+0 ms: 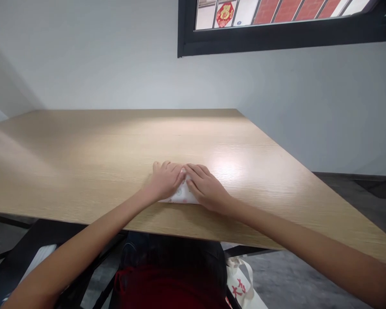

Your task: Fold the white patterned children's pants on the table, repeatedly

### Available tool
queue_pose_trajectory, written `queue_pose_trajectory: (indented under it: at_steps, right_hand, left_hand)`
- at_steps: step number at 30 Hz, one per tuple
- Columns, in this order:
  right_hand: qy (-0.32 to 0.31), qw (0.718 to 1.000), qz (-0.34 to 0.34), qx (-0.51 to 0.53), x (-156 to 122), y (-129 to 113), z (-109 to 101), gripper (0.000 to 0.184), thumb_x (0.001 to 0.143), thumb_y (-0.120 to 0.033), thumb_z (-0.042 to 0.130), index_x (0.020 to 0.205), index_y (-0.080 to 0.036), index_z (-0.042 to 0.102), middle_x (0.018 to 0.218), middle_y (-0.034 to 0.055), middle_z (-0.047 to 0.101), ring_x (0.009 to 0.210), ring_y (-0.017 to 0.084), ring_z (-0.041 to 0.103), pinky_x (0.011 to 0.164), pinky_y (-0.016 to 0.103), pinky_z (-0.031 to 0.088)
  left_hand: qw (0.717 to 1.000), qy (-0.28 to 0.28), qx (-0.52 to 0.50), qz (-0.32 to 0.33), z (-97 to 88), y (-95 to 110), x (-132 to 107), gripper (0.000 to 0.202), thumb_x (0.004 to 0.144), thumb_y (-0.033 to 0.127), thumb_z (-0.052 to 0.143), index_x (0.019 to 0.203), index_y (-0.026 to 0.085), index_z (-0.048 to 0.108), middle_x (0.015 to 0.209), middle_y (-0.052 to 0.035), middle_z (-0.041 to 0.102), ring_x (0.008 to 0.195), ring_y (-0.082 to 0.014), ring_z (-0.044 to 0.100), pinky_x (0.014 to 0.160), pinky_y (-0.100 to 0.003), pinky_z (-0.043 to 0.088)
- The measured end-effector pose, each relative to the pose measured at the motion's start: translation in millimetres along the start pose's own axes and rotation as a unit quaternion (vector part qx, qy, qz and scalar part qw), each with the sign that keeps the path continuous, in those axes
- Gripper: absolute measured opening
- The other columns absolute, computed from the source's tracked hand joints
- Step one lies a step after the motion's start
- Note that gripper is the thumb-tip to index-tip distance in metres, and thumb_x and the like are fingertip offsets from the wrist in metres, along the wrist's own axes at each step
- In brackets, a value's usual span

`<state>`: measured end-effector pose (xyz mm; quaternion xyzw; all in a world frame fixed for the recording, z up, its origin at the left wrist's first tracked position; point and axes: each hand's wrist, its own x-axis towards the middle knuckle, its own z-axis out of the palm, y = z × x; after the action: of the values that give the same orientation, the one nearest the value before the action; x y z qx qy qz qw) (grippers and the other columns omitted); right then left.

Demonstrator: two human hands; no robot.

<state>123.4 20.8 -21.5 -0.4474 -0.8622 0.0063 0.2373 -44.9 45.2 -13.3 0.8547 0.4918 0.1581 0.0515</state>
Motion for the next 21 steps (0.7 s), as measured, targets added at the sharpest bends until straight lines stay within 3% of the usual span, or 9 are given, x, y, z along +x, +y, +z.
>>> queue_pose_trajectory:
  at_steps: [3, 5, 9, 12, 15, 18, 21]
  right_hand:
    - [-0.013, 0.997, 0.055, 0.049, -21.5, 15.2, -9.8, 0.044, 0.094, -0.03, 0.025, 0.131, -0.008, 0.036, 0.129, 0.018, 0.044, 0.119, 0.029, 0.038, 0.096, 0.048, 0.038]
    - [-0.009, 0.99, 0.112, 0.081, -41.0, 19.1, -18.3, 0.044, 0.093, -0.037, 0.03, 0.129, -0.013, 0.037, 0.122, 0.017, 0.049, 0.115, 0.031, 0.043, 0.092, 0.052, 0.04]
    - [-0.02, 0.961, 0.198, 0.193, -63.5, 8.7, -29.8, 0.044, 0.082, -0.041, 0.05, 0.119, -0.018, 0.044, 0.1, 0.011, 0.058, 0.094, 0.028, 0.056, 0.077, 0.045, 0.049]
    - [-0.055, 0.938, 0.206, 0.273, -52.1, 0.7, -32.3, 0.041, 0.074, -0.027, 0.055, 0.112, -0.016, 0.046, 0.094, 0.0087, 0.059, 0.082, 0.024, 0.058, 0.069, 0.038, 0.05]
    - [-0.082, 0.925, 0.233, 0.29, -24.3, 6.5, -31.1, 0.034, 0.07, -0.013, 0.05, 0.104, -0.015, 0.052, 0.092, 0.0071, 0.061, 0.077, 0.02, 0.057, 0.066, 0.032, 0.048]
    - [-0.082, 0.924, 0.252, 0.277, 3.1, 22.7, -28.0, 0.027, 0.073, -0.009, 0.046, 0.095, -0.015, 0.058, 0.091, 0.0058, 0.062, 0.078, 0.018, 0.056, 0.068, 0.028, 0.045]
    - [-0.098, 0.939, 0.189, 0.271, 19.4, 36.3, -27.2, 0.025, 0.082, -0.019, 0.04, 0.093, -0.013, 0.062, 0.088, 0.0054, 0.063, 0.078, 0.016, 0.055, 0.067, 0.026, 0.042]
  left_hand:
    - [1.0, -0.02, -0.017, -0.012, -10.9, -19.1, -12.6, 0.036, 0.093, 0.038, 0.028, 0.114, 0.025, 0.054, 0.118, -0.0069, 0.057, 0.114, -0.0293, 0.041, 0.096, -0.056, 0.019]
    - [0.998, -0.03, -0.04, -0.028, -22.1, -31.3, -21.6, 0.038, 0.093, 0.04, 0.026, 0.113, 0.026, 0.055, 0.118, -0.0064, 0.057, 0.114, -0.0298, 0.042, 0.096, -0.056, 0.02]
    - [0.99, -0.064, -0.124, -0.038, -36.3, -36.9, -19.9, 0.043, 0.092, 0.043, 0.025, 0.119, 0.023, 0.052, 0.122, -0.0069, 0.056, 0.109, -0.0243, 0.05, 0.092, -0.041, 0.035]
    - [0.976, -0.108, -0.187, -0.025, -36.8, -28.5, -6.4, 0.041, 0.091, 0.042, 0.03, 0.117, 0.021, 0.053, 0.116, -0.0052, 0.059, 0.097, -0.0187, 0.057, 0.078, -0.028, 0.044]
    - [0.968, -0.126, -0.213, -0.035, -34.2, -18.9, -5.4, 0.035, 0.088, 0.04, 0.035, 0.105, 0.019, 0.058, 0.099, -0.0044, 0.064, 0.083, -0.0174, 0.059, 0.066, -0.026, 0.045]
    - [0.969, -0.101, -0.209, -0.081, -31.4, -7.4, -27.1, 0.034, 0.087, 0.042, 0.038, 0.101, 0.016, 0.055, 0.091, -0.0062, 0.063, 0.077, -0.0186, 0.058, 0.063, -0.028, 0.043]
    - [0.969, -0.071, -0.188, -0.143, -29.3, 6.1, -56.8, 0.035, 0.085, 0.047, 0.041, 0.095, 0.016, 0.054, 0.086, -0.0063, 0.062, 0.072, -0.0194, 0.056, 0.061, -0.03, 0.041]
